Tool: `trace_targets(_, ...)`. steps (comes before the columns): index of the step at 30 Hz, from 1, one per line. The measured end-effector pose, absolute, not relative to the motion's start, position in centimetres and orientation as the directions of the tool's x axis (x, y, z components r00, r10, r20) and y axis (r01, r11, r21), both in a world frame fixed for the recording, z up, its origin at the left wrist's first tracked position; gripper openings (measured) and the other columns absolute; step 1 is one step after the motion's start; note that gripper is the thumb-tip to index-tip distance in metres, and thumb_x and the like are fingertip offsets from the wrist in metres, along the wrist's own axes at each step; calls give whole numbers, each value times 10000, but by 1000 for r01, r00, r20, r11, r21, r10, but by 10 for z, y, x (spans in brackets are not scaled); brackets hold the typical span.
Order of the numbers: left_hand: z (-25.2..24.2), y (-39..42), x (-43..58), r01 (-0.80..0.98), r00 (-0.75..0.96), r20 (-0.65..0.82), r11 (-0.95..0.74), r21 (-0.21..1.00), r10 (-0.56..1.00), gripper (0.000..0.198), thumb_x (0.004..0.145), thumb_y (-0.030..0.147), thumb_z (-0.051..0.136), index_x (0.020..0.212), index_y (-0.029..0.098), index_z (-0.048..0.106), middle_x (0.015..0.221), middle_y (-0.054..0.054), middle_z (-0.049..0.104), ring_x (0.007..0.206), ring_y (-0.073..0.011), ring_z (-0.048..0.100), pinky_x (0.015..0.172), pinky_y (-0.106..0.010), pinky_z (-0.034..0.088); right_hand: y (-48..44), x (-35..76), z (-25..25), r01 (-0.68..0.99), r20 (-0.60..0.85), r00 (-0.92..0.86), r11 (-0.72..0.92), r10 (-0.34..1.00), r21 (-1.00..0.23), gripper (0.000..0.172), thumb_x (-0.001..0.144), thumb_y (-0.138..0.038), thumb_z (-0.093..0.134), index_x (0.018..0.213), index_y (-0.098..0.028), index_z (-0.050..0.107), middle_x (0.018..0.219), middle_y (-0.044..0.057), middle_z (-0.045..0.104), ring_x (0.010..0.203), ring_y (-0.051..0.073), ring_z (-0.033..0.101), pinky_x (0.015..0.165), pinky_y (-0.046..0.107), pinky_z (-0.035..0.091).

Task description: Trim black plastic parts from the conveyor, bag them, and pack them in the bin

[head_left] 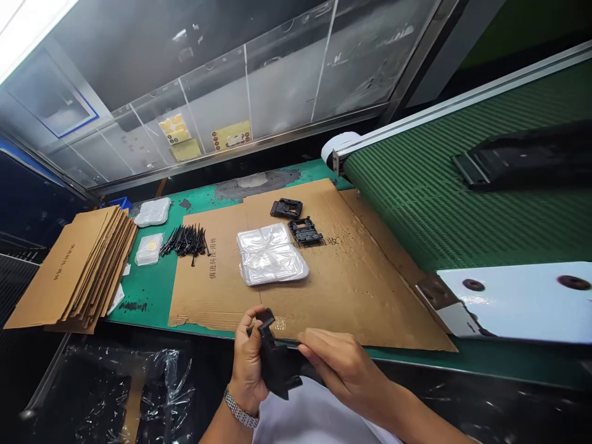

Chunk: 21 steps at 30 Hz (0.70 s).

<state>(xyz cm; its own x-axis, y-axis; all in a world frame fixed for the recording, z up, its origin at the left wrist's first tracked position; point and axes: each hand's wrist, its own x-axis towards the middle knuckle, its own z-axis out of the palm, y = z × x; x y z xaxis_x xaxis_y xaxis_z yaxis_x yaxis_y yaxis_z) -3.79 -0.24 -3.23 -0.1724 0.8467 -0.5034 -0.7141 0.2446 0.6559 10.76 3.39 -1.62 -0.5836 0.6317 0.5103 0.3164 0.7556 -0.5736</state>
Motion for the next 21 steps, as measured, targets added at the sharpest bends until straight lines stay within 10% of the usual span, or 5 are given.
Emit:
trace_targets(10,-36,-7,-44,-688,-179,-526,276,671,831,474,582,374,742,962,179,538,514,85,468,427,-29,393,419,-146,303,22,112,-18,299,438,-782,883,444,-361,387,918,-178,249,574,-199,424,465,-25,487,405,102,403,415,267,222)
trace_targets(21,-33,-11,-46,-574,-282,-392,174,800,876,451,626,345,717,1000,216,500,741,31,579,544,-50,493,481,-154,379,29,100,-17,350,276,-654,606,704,-715,375,930,-294,245,597,-208,394,499,-30,469,428,94,414,433,222,288)
